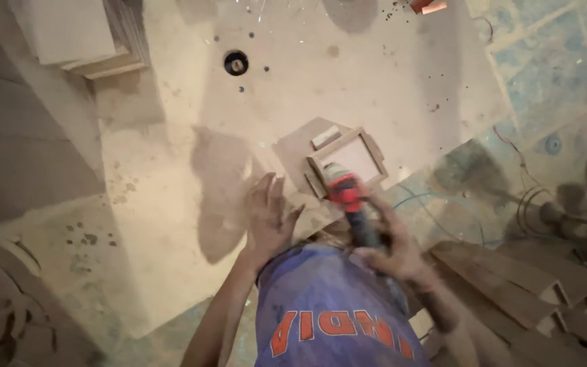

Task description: The person assembles small wooden frames by arranging pre-cut wooden pieces on a workbench and securing them with a pneumatic nail gun. The person repeatedly picks up pieces, aligns them into a rectangular frame, and fastens the joints with nails.

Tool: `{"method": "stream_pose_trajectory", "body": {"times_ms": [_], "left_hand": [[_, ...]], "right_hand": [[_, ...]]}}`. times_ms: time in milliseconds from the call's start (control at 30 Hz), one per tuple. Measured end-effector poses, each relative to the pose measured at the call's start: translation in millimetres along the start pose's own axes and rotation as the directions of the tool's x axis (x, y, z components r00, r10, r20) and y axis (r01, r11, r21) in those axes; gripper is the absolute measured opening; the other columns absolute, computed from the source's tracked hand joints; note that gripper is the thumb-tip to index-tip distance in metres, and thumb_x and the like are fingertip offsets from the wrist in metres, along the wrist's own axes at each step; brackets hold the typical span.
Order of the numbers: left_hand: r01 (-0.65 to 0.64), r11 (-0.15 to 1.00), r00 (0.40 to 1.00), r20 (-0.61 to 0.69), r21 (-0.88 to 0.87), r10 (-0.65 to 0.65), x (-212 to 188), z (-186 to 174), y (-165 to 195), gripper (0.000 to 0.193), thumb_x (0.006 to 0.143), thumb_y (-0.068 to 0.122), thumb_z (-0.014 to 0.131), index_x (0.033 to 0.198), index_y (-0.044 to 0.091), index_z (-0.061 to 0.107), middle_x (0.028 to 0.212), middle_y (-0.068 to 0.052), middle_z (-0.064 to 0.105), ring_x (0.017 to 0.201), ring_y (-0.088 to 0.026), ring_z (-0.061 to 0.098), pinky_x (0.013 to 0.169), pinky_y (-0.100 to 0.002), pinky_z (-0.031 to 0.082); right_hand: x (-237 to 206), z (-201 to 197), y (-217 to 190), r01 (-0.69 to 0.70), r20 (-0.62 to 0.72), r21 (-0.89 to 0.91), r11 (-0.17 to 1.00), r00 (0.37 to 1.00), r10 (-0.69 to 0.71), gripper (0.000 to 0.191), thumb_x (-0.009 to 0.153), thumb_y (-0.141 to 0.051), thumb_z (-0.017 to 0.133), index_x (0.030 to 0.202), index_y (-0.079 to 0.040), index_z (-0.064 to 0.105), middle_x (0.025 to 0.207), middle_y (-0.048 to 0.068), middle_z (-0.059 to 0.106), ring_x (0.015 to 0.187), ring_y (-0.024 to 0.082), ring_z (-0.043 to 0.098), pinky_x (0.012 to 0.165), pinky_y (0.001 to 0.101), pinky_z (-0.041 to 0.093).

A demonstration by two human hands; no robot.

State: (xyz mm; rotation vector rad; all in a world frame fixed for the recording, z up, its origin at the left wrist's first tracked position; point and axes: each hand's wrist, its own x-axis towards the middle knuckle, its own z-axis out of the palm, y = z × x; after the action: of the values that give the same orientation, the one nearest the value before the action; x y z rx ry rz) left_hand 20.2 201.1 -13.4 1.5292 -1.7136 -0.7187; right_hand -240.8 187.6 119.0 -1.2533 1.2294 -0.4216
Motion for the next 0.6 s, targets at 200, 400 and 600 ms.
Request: {"method": "stream_pose_trajectory", "body": {"times_ms": [200, 400, 600], "left_hand": [[-0.095, 0.954, 0.981, 0.192, 0.286, 0.040, 23, 82, 57, 0.076, 0.079, 0.042, 0.078, 0.144, 0.014, 0.053, 0.154, -0.026, 0.036, 0.144, -0.050, 0.030, 0.112, -0.077, 0.013], [-0.162, 0.887, 0.968, 0.243, 0.432, 0.058, 55, 156, 93, 0.070, 0.092, 0.040, 0.066, 0.156, 0.020, 0.045, 0.167, -0.016, 0.030, 0.156, -0.044, 0.023, 0.120, -0.077, 0.007], [0.020, 0.823, 0.920, 0.312, 0.568, -0.238, 72, 179, 117, 0.067, 0.094, 0.041, 0.063, 0.155, 0.037, 0.037, 0.166, -0.023, 0.018, 0.151, -0.049, 0.010, 0.113, -0.081, 0.001]], "right_hand": [[15, -134, 20, -0.189, -0.291, -0.422, 0.887, 0.955, 0.065, 0.065, 0.086, -0.014, 0.070, 0.145, -0.005, 0.045, 0.089, 0.016, 0.072, 0.071, 0.026, 0.069, 0.064, 0.0402, 0.055], [32, -226, 88, -0.086, -0.302, -0.397, 0.914, 0.953, -0.042, 0.053, 0.084, -0.018, 0.074, 0.131, -0.003, 0.052, 0.081, 0.008, 0.065, 0.068, 0.019, 0.064, 0.061, 0.0340, 0.053], [57, -269, 173, -0.404, 0.152, 0.374, 0.835, 0.914, 0.375, 0.026, 0.095, -0.017, 0.071, 0.108, 0.002, 0.059, 0.073, 0.002, 0.057, 0.060, 0.013, 0.056, 0.050, 0.0289, 0.045]]}}
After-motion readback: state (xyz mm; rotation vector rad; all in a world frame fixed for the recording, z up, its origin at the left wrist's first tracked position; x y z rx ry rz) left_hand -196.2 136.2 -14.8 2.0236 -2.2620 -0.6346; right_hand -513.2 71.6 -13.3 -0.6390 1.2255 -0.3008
